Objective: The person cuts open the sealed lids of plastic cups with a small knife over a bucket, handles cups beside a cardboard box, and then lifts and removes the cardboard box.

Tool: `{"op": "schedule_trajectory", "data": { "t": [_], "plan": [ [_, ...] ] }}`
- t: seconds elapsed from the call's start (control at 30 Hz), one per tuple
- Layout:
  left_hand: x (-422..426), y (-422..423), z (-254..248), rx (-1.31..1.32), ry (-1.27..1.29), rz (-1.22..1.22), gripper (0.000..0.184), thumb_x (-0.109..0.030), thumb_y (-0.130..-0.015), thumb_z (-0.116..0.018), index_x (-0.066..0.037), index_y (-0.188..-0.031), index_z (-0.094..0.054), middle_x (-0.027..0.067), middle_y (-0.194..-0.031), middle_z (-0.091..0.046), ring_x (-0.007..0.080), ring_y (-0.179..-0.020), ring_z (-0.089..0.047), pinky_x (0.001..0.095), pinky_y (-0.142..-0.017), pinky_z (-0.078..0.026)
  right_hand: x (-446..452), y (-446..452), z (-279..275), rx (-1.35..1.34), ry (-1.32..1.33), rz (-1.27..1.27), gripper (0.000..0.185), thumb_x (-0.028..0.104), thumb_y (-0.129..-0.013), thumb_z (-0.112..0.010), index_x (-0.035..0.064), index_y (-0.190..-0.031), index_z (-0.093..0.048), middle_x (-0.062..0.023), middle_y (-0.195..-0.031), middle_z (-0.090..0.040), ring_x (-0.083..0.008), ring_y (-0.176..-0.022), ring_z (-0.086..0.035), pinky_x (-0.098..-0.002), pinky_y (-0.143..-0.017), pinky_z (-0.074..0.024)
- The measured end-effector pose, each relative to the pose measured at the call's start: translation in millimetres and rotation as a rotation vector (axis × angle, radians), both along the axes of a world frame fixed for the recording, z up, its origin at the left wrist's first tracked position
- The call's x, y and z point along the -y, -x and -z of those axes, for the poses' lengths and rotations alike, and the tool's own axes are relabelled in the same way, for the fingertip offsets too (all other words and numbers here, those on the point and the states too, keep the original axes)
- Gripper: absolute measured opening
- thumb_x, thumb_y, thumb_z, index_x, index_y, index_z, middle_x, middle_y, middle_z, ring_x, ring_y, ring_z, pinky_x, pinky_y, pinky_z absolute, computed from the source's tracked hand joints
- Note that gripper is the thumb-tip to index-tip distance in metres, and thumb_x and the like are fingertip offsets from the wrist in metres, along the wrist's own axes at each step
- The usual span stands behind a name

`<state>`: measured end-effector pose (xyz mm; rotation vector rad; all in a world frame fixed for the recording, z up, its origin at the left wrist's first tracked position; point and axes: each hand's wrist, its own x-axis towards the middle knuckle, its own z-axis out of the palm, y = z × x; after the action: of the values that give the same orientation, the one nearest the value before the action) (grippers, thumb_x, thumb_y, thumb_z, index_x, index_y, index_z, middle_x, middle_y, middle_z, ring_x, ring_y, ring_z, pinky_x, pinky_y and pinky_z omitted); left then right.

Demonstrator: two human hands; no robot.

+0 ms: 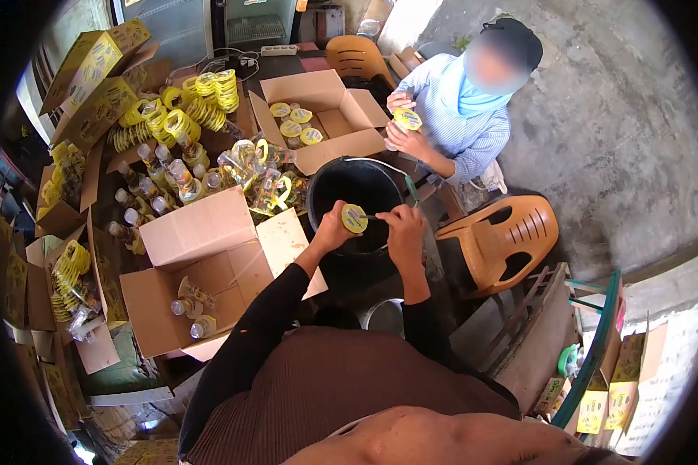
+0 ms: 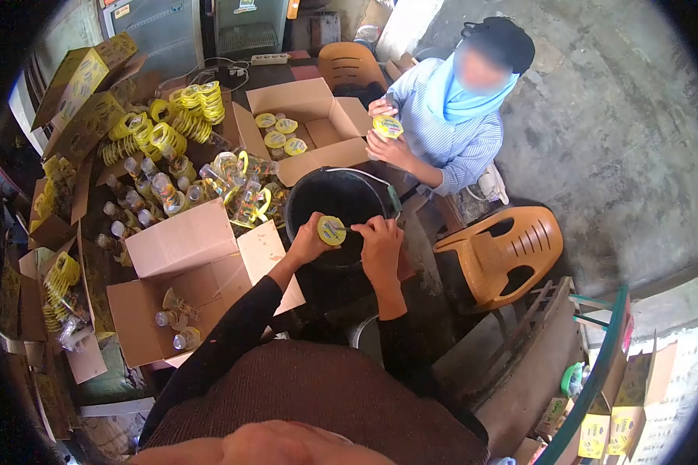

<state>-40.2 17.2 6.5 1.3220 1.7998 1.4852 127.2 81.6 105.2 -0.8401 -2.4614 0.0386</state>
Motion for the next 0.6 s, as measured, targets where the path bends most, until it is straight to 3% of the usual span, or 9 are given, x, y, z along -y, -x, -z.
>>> {"op": "schedule_trajectory", "data": {
  "t": [0.1, 0.3, 0.37, 0.6],
  "plan": [
    [0.0, -0.2, -2.1, 0.013, 0.009, 0.018, 0.068, -0.014, -0.058, -0.091, -0.003, -0.108, -0.047, 0.0207, -0.098, -0.068, 0.0379, -0.099, -0.065, 0.0424, -0.081, -0.054, -1.6, -1.6, -1.7, -0.078, -0.103, -0.144, 0.021, 0.005, -0.081, -0.061, 0.0192, -0.092, -0.072, 0.0003, -0.088, -0.054, -0.0238, -0.091, -0.052, -0.0411, -0.08, -0.0371],
    [-0.1, 1.1, -0.1, 0.004, 0.033, 0.052, 0.067, -0.015, -0.058, -0.091, -0.004, -0.107, -0.047, 0.0209, -0.1, -0.067, 0.039, -0.1, -0.065, 0.0431, -0.081, -0.054, -2.6, 0.0, 7.1, -0.052, -0.15, -0.234, 0.02, 0.007, -0.08, -0.063, 0.0193, -0.092, -0.072, 0.0025, -0.091, -0.057, -0.0204, -0.094, -0.053, -0.0385, -0.084, -0.0374],
    [-0.3, 1.9, 1.6, -0.006, 0.029, 0.058, 0.068, -0.016, -0.058, -0.092, -0.004, -0.108, -0.047, 0.021, -0.099, -0.067, 0.0393, -0.1, -0.065, 0.0433, -0.081, -0.054, -3.3, 1.8, 10.6, -0.046, -0.139, -0.246, 0.02, 0.009, -0.077, -0.064, 0.0178, -0.092, -0.073, 0.0026, -0.092, -0.056, -0.0205, -0.096, -0.051, -0.0398, -0.091, -0.0364],
    [-1.3, 2.6, 1.8, -0.005, 0.02, 0.074, 0.069, -0.016, -0.058, -0.092, -0.004, -0.109, -0.048, 0.0215, -0.098, -0.067, 0.0405, -0.1, -0.064, 0.0439, -0.079, -0.054, -4.7, 8.0, 15.2, -0.029, -0.174, -0.294, 0.021, 0.008, -0.076, -0.062, 0.0188, -0.091, -0.071, 0.0025, -0.091, -0.057, -0.0206, -0.094, -0.053, -0.0391, -0.088, -0.0374]
  ]
}}
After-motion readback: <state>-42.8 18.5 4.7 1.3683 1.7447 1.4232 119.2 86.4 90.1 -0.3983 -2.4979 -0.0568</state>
